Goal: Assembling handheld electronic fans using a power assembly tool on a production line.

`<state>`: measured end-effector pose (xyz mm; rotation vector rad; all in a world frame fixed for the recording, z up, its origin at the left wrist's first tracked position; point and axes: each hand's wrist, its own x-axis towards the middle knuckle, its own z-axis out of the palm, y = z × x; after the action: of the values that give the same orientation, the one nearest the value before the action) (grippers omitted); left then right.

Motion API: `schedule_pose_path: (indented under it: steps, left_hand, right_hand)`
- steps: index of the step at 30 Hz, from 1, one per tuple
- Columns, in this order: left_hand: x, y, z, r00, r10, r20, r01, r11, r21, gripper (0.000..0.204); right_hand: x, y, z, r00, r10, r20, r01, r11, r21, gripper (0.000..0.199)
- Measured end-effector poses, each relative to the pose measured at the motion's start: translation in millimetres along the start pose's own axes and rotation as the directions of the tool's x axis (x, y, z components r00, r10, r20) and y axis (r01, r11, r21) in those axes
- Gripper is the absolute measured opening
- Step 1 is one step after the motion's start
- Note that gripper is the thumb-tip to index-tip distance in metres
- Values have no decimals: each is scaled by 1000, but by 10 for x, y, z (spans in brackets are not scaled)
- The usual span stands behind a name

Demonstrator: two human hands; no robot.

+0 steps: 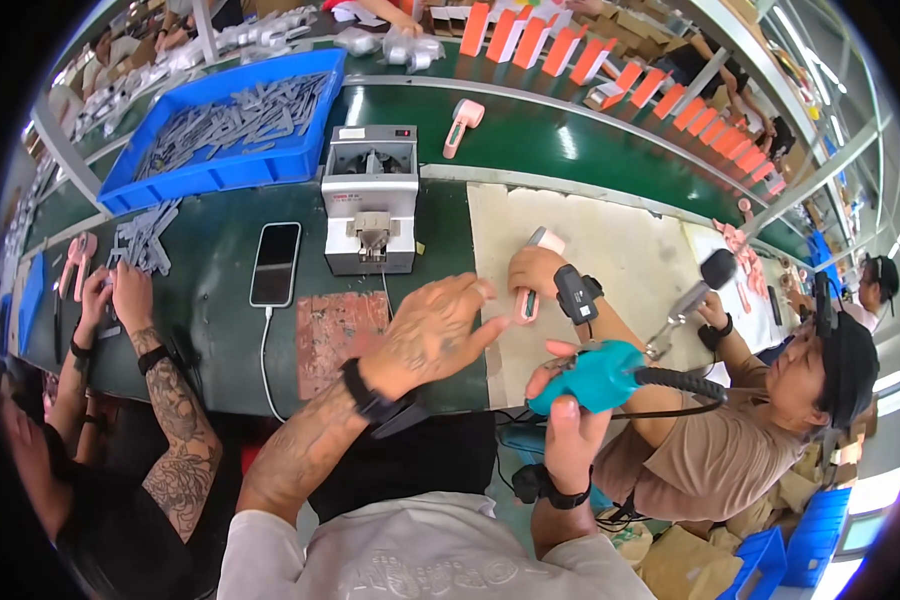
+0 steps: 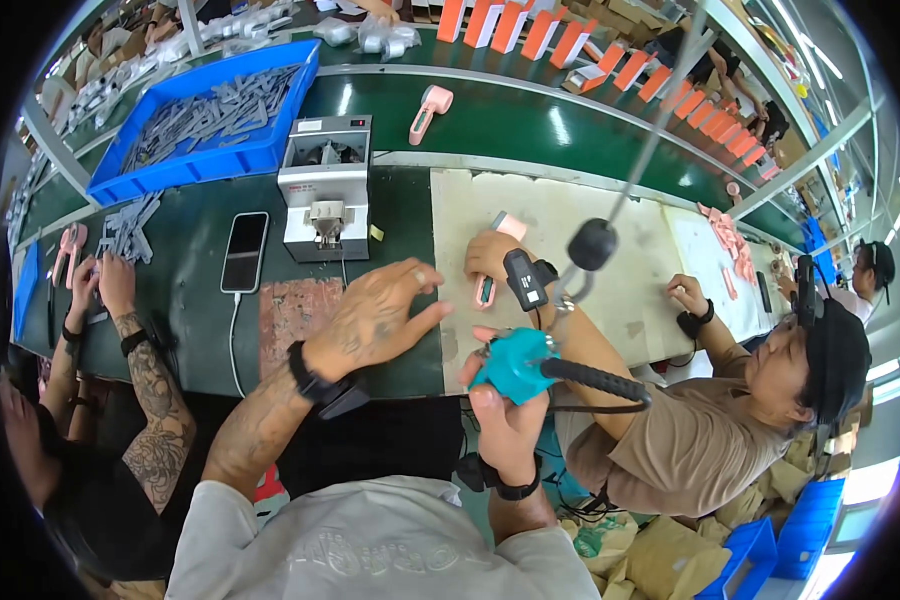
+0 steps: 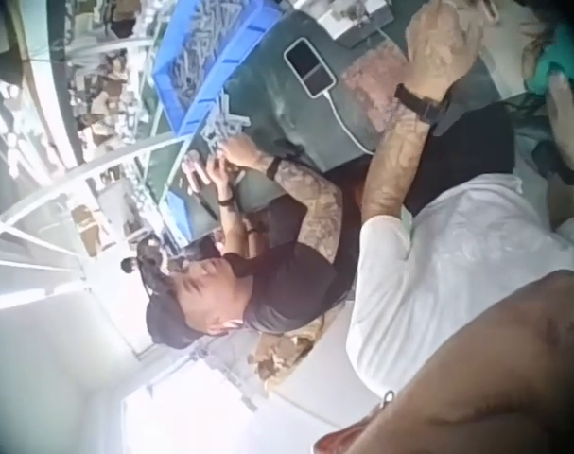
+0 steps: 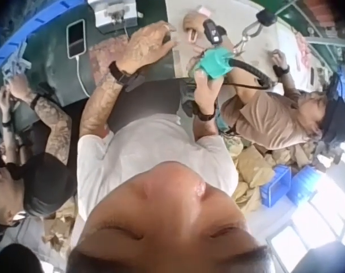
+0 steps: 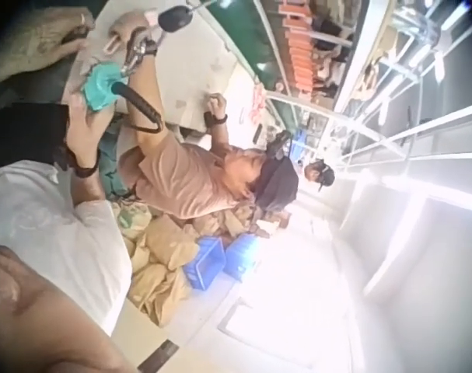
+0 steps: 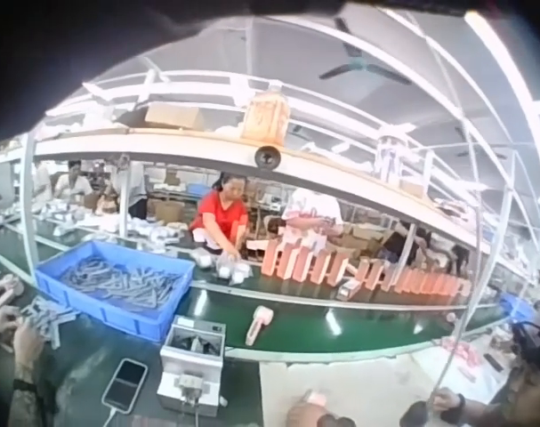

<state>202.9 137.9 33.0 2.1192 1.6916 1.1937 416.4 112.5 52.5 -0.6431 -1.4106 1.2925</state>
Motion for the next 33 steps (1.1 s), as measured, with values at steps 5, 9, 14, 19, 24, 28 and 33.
schedule_pose_path:
  steps: [5, 9, 14, 19, 24, 28, 33]
  left_hand:
    - [334, -99, 490, 992, -90, 84, 86, 995, 47, 35]
    - [428, -214, 705, 976, -170, 134, 158, 983, 96, 44]
    - [759, -164, 906, 852, -378, 362, 371, 924, 91, 68]
    - [823, -199, 1205, 889, -390, 241, 359, 919, 165, 68]
    - [812, -206, 1172, 933, -354, 64, 345, 931, 120, 49]
    - [627, -114, 875, 983, -157, -95, 166, 981, 96, 34]
    - [140, -20, 169, 997, -10, -74, 10, 1000, -7, 21]
  right_hand:
    - [-81, -74, -171, 997, -33, -66, 30, 998, -49, 53]
    - [-50, -34, -236, 999, 1, -51, -5, 997, -77, 55]
    - [-1, -15, -273, 998, -3, -67, 0, 999, -54, 58]
    - [89, -32, -205, 996, 4, -87, -9, 998, -59, 56]
    - [124, -20, -189, 993, -67, -97, 56, 993, -107, 52]
    - [148, 23, -193, 995, -76, -72, 69, 993, -97, 54]
    - [252, 134, -175, 997, -77, -4, 75, 982, -174, 61]
